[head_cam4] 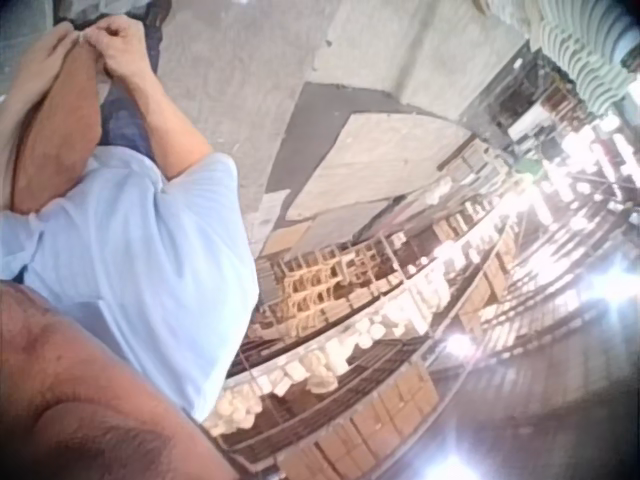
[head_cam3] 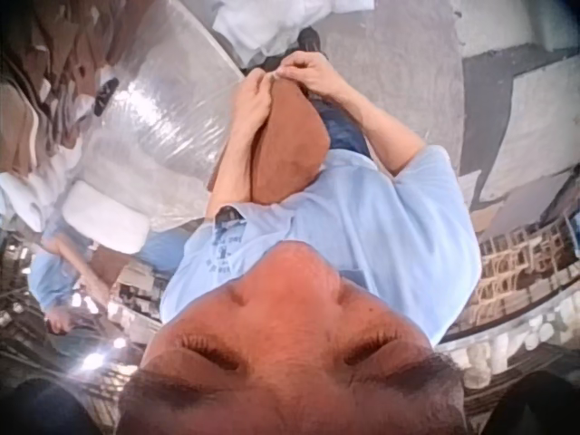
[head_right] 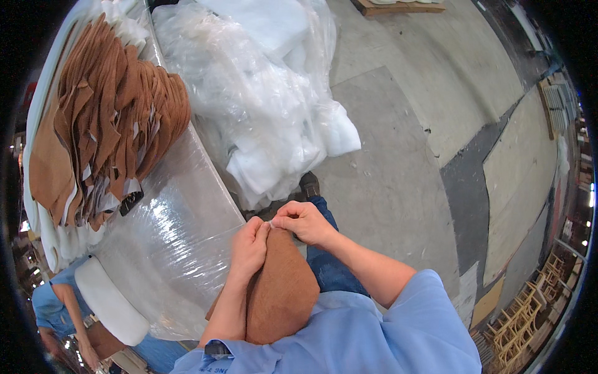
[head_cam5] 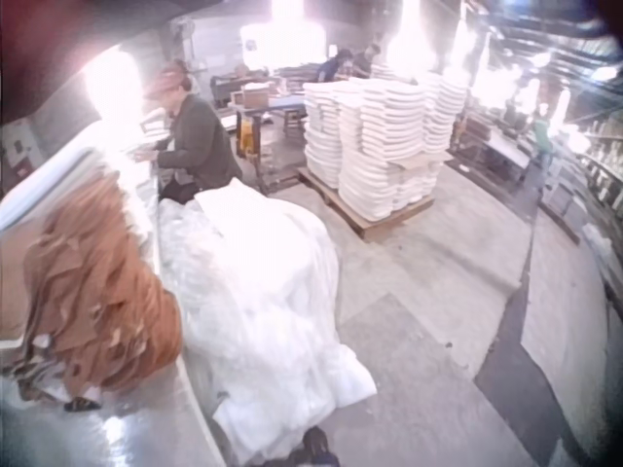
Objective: The person inserts white foam pads into brown fabric covers and ties the edges to secure them. The person repeatedly picks up a foam pad, places it into a cover, and ties the cover closed, stacking finished units nearby.
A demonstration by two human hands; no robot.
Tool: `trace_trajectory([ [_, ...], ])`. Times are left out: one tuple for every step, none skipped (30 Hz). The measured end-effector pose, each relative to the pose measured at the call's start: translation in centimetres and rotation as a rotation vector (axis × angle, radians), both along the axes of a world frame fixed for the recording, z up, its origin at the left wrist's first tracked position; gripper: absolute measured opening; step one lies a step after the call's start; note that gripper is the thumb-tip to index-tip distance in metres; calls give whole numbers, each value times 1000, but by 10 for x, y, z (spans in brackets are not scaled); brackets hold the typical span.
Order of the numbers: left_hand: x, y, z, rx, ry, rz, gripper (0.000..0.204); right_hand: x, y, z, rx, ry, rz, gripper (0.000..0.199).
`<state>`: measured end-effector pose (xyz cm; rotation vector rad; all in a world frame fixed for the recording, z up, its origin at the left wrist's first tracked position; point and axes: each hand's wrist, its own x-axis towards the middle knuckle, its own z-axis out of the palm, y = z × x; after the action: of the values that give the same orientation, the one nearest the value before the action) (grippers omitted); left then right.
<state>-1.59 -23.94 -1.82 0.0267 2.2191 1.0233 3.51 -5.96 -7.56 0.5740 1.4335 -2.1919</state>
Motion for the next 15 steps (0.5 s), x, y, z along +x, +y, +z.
trace_trajectory([
  [1,4,2,12,26,1,27,1,-1,1,132,48,-45,20],
  [3,8,6,17,49,21,27,2,-2,6,255,96,-69,20],
  [3,12,4,8,50,15,28,6,-4,7,383,139,-101,20],
  [0,15,1,0,51,8,29,8,-5,5,334,62,-94,19],
  [-4,21,-2,3,59,-9,29,8,-1,-1,296,-9,-99,19],
  [-5,23,-6,-4,37,-18,30,9,2,-8,258,-80,-105,19],
  [-7,24,-11,-11,16,-27,31,9,3,-13,260,-129,-89,19],
  [-7,24,-16,-28,-10,-31,32,9,5,-19,214,-173,-84,20],
  [-9,25,-18,-35,-31,-33,32,8,5,-22,171,-222,-83,20],
  [-11,26,-18,-41,-52,-34,33,7,4,-25,128,-271,-82,21],
  [-13,26,-20,-48,-74,-35,33,7,2,-27,88,-332,-76,21],
  [-14,25,-25,-43,-91,-46,32,5,2,-28,55,-393,-71,21],
  [-14,24,-30,-38,-109,-55,32,4,3,-29,21,-455,-65,21],
  [-14,23,-34,-32,-127,-64,31,1,4,-30,-16,-489,-30,20],
  [-13,23,-37,-31,-115,-58,32,0,5,-33,-55,-526,4,20],
])
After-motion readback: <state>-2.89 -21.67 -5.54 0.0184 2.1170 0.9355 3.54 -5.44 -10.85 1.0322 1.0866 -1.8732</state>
